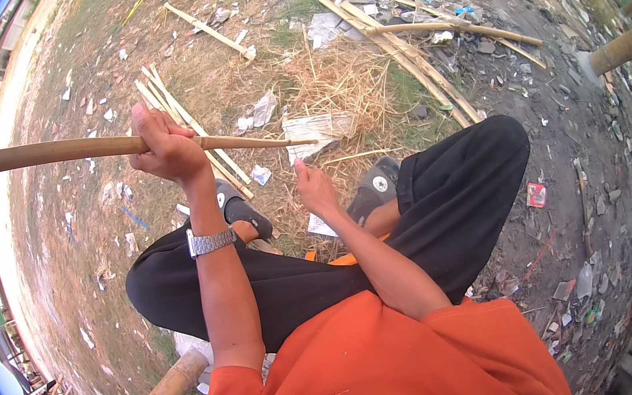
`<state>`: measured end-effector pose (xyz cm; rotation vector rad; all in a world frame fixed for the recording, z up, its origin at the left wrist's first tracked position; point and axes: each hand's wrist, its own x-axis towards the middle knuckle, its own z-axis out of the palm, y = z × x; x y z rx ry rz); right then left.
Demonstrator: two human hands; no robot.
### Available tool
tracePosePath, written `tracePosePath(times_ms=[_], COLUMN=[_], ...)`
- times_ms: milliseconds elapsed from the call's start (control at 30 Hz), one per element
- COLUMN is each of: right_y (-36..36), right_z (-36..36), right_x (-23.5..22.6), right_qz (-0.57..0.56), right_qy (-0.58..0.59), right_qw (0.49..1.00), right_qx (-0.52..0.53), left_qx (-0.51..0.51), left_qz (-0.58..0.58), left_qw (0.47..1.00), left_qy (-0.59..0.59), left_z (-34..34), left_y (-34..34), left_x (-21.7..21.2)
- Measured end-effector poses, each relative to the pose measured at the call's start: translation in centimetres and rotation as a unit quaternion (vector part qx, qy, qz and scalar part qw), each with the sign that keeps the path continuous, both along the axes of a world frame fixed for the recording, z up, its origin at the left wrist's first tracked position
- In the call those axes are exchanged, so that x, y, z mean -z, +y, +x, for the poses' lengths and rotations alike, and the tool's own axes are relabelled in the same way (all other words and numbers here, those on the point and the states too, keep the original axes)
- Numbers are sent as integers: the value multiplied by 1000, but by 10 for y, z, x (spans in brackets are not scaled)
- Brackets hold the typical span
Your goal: The person sits on a small stool and uses a green utility knife to sharpen the end of a long bamboo stick. They hold the stick with their left hand and carefully shave the wood with the knife in their right hand, rotating the stick to work on different sides.
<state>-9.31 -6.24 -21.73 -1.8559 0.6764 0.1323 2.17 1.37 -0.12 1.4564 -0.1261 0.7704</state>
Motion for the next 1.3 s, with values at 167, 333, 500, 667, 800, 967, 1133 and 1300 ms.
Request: tracePosePath(times_ms=[167, 333, 500, 667, 800, 967, 1133, 1300], right_y=[-1, 7, -14, -20, -2, 15, 11, 26], right_z=[-2, -3, -13, 11, 10, 2, -2, -2], right_x=[41, 8, 48, -40, -136, -166, -143, -153], right_qz=[-35, 14, -5, 64, 196, 127, 44, 57], right_qy=[29, 20, 104, -73, -148, -147, -82, -127], right_qw=[999, 1000, 991, 994, 968, 977, 992, 987], right_qx=[-6, -6, 78, 52, -45, -84, -91, -85], left_qx=[23, 51, 18, 9, -13, -29, -35, -36], left_qz=[-14, -31, -62, -37, -35, 0, -7, -21], left_qw=[1000, 998, 998, 999, 999, 999, 999, 999], left_qy=[-4, -13, -2, 27, 35, 24, 21, 27], left_z=[5, 3, 13, 11, 9, 1, 0, -9], left_y=[5, 0, 12, 6, 9, 3, 1, -5], left_x=[0, 1, 5, 1, 3, 1, 2, -4])
